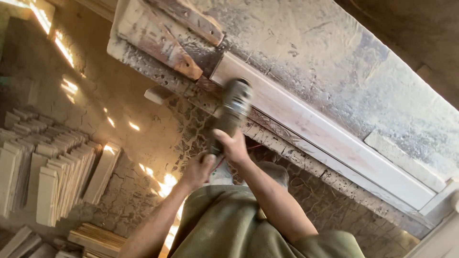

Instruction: Sanding several wooden planks using a power sander, applying wood filler to imperfections, and smoothing the surface.

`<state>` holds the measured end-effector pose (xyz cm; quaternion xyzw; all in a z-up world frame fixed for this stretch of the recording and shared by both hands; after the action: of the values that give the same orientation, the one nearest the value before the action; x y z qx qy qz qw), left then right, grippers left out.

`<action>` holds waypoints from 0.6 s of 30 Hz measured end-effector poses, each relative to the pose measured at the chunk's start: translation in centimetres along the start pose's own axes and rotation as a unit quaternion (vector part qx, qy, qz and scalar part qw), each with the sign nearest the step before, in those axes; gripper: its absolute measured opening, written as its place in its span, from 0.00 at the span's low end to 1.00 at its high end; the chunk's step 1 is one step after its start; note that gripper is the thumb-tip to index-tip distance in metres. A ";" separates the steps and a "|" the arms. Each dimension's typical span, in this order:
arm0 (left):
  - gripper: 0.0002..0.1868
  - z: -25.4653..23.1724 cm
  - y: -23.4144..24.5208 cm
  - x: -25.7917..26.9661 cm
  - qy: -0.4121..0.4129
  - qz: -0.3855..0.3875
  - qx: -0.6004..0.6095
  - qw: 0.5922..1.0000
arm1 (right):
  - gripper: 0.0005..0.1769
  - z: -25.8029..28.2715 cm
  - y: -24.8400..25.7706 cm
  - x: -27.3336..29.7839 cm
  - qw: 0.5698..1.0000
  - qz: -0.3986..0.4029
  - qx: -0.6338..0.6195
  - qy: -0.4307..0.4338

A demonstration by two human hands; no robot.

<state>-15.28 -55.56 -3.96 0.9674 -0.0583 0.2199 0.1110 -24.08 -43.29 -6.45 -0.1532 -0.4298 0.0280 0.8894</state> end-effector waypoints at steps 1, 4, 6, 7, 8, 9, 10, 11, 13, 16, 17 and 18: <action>0.27 -1.0 -1.2 -0.2 -0.100 0.016 0.048 0.994 | 0.24 -0.4 1.9 1.5 0.998 -0.044 0.003 -0.034; 0.38 -0.5 -3.5 2.1 0.034 0.132 0.034 0.990 | 0.23 -5.6 9.7 3.3 0.993 -0.111 -0.033 -0.030; 0.39 1.0 -3.9 2.1 0.046 0.129 0.028 0.990 | 0.24 -6.7 9.6 2.7 0.992 -0.116 -0.047 -0.022; 0.41 1.7 -4.3 2.2 0.058 0.130 0.020 0.990 | 0.24 -7.3 9.9 2.6 0.990 -0.123 -0.066 -0.013; 0.41 2.1 -3.6 2.0 0.058 0.128 0.020 0.990 | 0.24 -4.5 6.7 2.5 0.990 -0.122 -0.065 -0.013; 0.39 2.5 -2.7 1.8 0.076 0.085 0.013 0.993 | 0.24 -1.7 3.3 2.4 0.996 -0.080 -0.022 -0.016; 0.37 2.9 -1.4 1.5 0.093 0.040 0.004 0.995 | 0.23 1.2 -0.4 2.2 0.999 -0.034 0.020 -0.019; 0.37 3.0 -0.1 1.1 0.092 0.037 0.002 0.995 | 0.23 1.4 -2.1 0.8 0.999 -0.030 0.020 -0.018; 0.36 3.6 2.3 0.7 0.115 -0.028 0.003 0.993 | 0.26 2.0 -5.5 -1.4 0.999 0.040 0.012 0.031; 0.41 1.8 3.9 1.4 0.103 -0.051 -0.005 0.993 | 0.29 0.0 -5.7 -2.8 0.997 0.045 0.059 0.012; 0.41 0.9 3.4 1.6 0.105 -0.048 -0.007 0.993 | 0.29 0.0 -4.8 -2.1 0.997 0.043 0.056 0.011; 0.41 0.0 2.6 2.0 0.104 -0.039 -0.013 0.994 | 0.31 0.0 -3.8 -1.4 0.996 0.045 0.078 -0.002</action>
<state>-13.93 -58.22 -2.64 0.9392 -0.0119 0.3144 0.1377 -25.24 -47.12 -6.40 -0.1022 -0.4205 0.1013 0.8958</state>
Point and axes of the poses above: each hand's wrist, its own x-axis away from the middle knuckle, its own y-axis out of the back of the hand, z = x × y, the point moved 4 cm from there along -x, towards the middle knuckle, and after that the axes turned 13 degrees about -y, right-handed, at the moved point
